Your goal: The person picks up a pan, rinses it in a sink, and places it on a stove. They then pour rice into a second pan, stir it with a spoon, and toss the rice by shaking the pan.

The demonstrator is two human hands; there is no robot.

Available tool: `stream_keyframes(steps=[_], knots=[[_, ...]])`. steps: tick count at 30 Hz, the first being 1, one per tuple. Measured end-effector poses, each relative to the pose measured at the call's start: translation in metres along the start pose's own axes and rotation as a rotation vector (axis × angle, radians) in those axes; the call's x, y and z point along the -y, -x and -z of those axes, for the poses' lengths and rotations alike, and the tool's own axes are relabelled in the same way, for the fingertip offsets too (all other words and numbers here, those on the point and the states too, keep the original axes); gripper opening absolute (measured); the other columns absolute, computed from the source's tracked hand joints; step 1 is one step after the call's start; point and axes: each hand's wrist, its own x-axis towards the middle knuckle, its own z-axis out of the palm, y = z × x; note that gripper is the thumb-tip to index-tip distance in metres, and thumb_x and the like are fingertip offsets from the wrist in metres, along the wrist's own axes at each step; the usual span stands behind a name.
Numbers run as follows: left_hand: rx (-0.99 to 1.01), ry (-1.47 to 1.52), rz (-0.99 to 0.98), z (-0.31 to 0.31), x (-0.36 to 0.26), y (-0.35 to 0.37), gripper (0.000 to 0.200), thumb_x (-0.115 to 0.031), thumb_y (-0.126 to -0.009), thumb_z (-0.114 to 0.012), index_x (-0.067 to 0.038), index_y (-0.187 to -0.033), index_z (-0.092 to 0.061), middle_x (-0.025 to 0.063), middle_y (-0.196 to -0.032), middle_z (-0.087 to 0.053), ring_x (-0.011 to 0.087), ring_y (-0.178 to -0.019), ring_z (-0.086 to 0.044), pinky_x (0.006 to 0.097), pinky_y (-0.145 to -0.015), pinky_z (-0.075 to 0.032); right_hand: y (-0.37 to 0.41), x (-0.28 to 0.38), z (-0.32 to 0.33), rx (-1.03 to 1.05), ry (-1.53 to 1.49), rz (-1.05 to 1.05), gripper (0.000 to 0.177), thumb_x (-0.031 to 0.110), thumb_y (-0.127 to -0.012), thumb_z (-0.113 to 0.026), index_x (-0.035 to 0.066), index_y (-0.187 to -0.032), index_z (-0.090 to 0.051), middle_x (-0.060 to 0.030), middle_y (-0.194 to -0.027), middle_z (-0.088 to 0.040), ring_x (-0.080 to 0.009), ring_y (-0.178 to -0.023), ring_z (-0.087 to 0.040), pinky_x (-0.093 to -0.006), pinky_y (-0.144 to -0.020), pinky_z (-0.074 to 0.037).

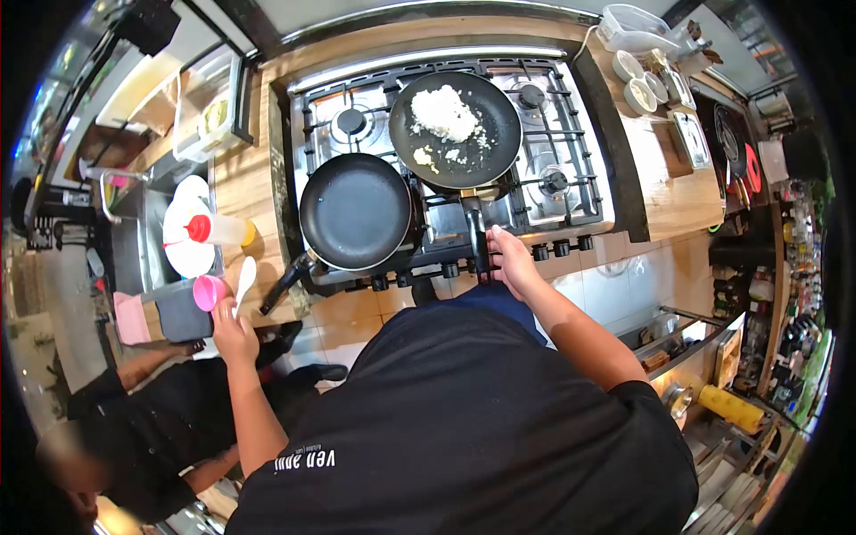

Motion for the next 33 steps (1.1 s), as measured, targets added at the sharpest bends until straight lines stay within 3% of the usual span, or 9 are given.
stream_keyframes(steps=[2,4,7,10,13,21,25,27,33], knots=[[-0.089,0.083,-0.093,-0.01,-0.015,-0.013,0.037,0.001,-0.084,-0.05,0.003,-0.118,-0.065,0.0241,-0.117,-0.068,0.0455,-0.114,-0.064,0.048,-0.101,-0.051,-0.003,-0.003,0.004,-0.015,-0.055,0.03,0.037,0.046,-0.111,-0.051,0.011,-0.117,-0.061,-0.0029,-0.091,-0.061,-0.0159,-0.076,-0.064,-0.0352,-0.064,-0.059],[0.021,0.257,-0.116,-0.01,-0.098,-0.058,0.033,-0.01,-0.099,-0.056,0.001,-0.127,-0.068,0.0237,-0.122,-0.07,0.0429,-0.114,-0.067,0.0452,-0.098,-0.053,-0.002,0.001,0.002,0.001,-0.022,0.066,0.037,0.046,-0.111,-0.051,0.01,-0.114,-0.062,-0.0023,-0.09,-0.061,-0.0147,-0.074,-0.064,-0.0334,-0.062,-0.058],[0.103,0.13,-0.355,-0.025,-0.218,-0.129,0.026,-0.026,-0.108,-0.055,-0.016,-0.126,-0.071,0.0136,-0.104,-0.069,0.0386,-0.092,-0.069,0.0485,-0.078,-0.055,-0.006,0.0,0.005,0.032,0.108,0.109,0.039,0.046,-0.111,-0.052,0.009,-0.109,-0.063,-0.0015,-0.087,-0.061,-0.0128,-0.07,-0.062,-0.0304,-0.059,-0.056],[0.169,-0.043,-0.507,-0.087,-0.299,-0.19,0.024,-0.027,-0.107,-0.054,-0.023,-0.123,-0.071,0.0117,-0.099,-0.066,0.0378,-0.09,-0.07,0.0511,-0.075,-0.055,-0.013,-0.001,0.02,0.154,0.303,0.101,0.043,0.048,-0.11,-0.054,0.007,-0.102,-0.064,-0.0024,-0.083,-0.061,-0.0135,-0.068,-0.065,-0.0289,-0.056,-0.055],[0.352,-0.206,-0.485,-0.148,-0.355,-0.221,0.028,-0.02,-0.104,-0.053,-0.018,-0.124,-0.072,0.0177,-0.108,-0.069,0.0406,-0.096,-0.073,0.0538,-0.081,-0.058,-0.015,0.006,0.039,0.277,0.329,0.078,0.044,0.048,-0.11,-0.054,0.006,-0.109,-0.064,-0.003,-0.082,-0.063,-0.0149,-0.065,-0.066,-0.0298,-0.056,-0.055],[0.659,-0.329,-0.439,-0.203,-0.378,-0.243,0.025,-0.015,-0.097,-0.059,-0.009,-0.114,-0.077,0.0243,-0.107,-0.076,0.0416,-0.1,-0.075,0.0531,-0.089,-0.06,-0.02,0.043,0.097,0.359,0.301,0.023,0.039,0.041,-0.112,-0.05,0.006,-0.116,-0.065,-0.0026,-0.08,-0.062,-0.0139,-0.065,-0.066,-0.0275,-0.054,-0.052],[0.597,-0.204,-0.486,-0.17,-0.389,-0.254,0.025,-0.018,-0.099,-0.059,-0.008,-0.113,-0.077,0.0232,-0.106,-0.076,0.0419,-0.099,-0.075,0.0528,-0.089,-0.059,-0.027,0.061,0.116,0.416,0.381,0.048,0.038,0.041,-0.111,-0.053,0.006,-0.117,-0.067,-0.003,-0.081,-0.064,-0.0143,-0.066,-0.068,-0.0281,-0.054,-0.053],[0.447,-0.121,-0.494,-0.147,-0.407,-0.259,0.026,-0.02,-0.101,-0.058,-0.009,-0.114,-0.078,0.0216,-0.106,-0.076,0.0427,-0.098,-0.074,0.0534,-0.089,-0.059,-0.029,0.068,0.117,0.477,0.437,0.033,0.038,0.042,-0.109,-0.058,0.006,-0.119,-0.067,-0.0032,-0.083,-0.065,-0.0144,-0.067,-0.069,-0.0287,-0.055,-0.055],[0.493,-0.258,-0.46,-0.22,-0.396,-0.246,0.024,-0.011,-0.093,-0.064,-0.009,-0.112,-0.079,0.0255,-0.101,-0.077,0.0427,-0.098,-0.076,0.0511,-0.087,-0.061,-0.029,0.075,0.088,0.644,0.57,0.009,0.045,0.043,-0.106,-0.064,0.003,-0.128,-0.065,-0.0063,-0.096,-0.07,-0.0159,-0.077,-0.072,-0.0305,-0.06,-0.059]])
